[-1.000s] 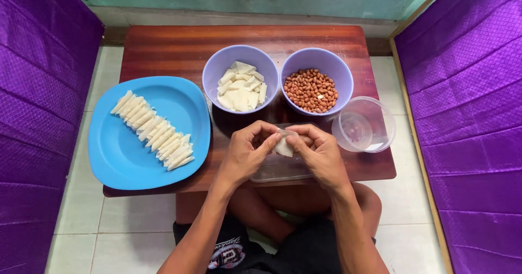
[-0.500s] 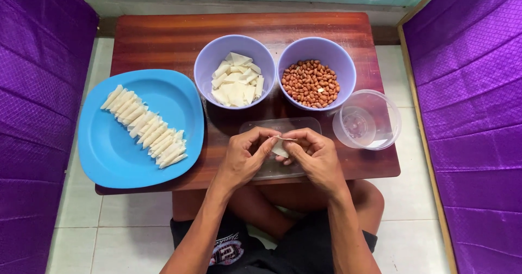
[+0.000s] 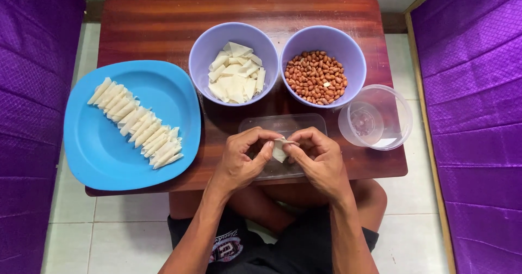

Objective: A person is manually wrapping individual peanuts into small square wrappers and rolling them into cylinders.

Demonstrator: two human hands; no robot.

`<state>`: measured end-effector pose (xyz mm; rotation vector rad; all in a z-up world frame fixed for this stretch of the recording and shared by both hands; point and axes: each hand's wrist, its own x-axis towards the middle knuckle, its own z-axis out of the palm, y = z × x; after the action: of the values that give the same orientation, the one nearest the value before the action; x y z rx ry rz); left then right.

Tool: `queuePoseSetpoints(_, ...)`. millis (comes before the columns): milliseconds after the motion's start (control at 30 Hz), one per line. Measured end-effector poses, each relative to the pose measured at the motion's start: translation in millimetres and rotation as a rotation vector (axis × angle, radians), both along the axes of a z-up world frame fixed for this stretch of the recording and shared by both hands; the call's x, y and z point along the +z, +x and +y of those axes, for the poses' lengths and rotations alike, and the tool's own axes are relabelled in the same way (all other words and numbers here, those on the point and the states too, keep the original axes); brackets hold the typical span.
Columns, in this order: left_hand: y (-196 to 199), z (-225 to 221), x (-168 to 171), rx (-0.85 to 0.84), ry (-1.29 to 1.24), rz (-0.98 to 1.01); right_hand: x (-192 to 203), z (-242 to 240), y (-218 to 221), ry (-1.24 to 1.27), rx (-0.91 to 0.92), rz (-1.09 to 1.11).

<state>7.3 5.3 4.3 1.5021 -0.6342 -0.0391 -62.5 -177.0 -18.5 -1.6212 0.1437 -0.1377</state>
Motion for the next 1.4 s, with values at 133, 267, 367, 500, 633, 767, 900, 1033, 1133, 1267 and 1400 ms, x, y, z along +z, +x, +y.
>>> queuePoseSetpoints(133, 0.1, -0.4, -6.9, 0.007, 0.011, 0.018, 3.9, 0.0, 1.9, 0.001, -0.002, -0.012)
queuePoseSetpoints(267, -2.8, -1.4, -9.9, -0.002, 0.004, 0.045, 3.4, -1.5, 0.5, 0.035, 0.001, -0.036)
queuePoseSetpoints(367, -1.8, -1.9, -8.5, -0.021, 0.017, 0.048, 5.7, -1.4, 1.9, 0.03, 0.015, -0.057)
queuePoseSetpoints(500, -0.8, -2.3, -4.1, -0.024, 0.046, 0.032, 0.6, -5.9, 1.5, -0.016, 0.033, -0.086)
queuePoseSetpoints(633, -1.4, -1.4, -2.5, -0.017, 0.057, 0.034, 9.2, -5.1, 3.0, -0.021, 0.045, -0.133)
queuePoseSetpoints(767, -1.4, -2.1, -2.5, -0.016, 0.045, 0.024, 14.9, -3.3, 4.5, -0.066, 0.069, -0.162)
queuePoseSetpoints(900, 2.2, -2.5, -5.6, -0.005, 0.046, -0.029, 13.0, -1.9, 3.4, -0.069, 0.056, -0.144)
queuePoseSetpoints(1033, 1.5, -1.9, -4.6, -0.004, 0.036, -0.029, 10.7, 2.7, 1.6, 0.036, 0.009, -0.039)
queuePoseSetpoints(1133, -1.3, -1.2, -10.1, -0.028, -0.008, 0.03, 10.1, 1.8, 1.2, -0.012, 0.001, -0.022)
queuePoseSetpoints(1267, -2.0, -2.3, -19.5, -0.005, -0.03, 0.004, 14.2, 5.8, 0.9, -0.048, -0.058, -0.022)
queuePoseSetpoints(1400, -2.7, 1.8, -22.0, 0.084, -0.023, -0.074, 34.3, 10.7, 2.7, -0.153, -0.049, -0.15)
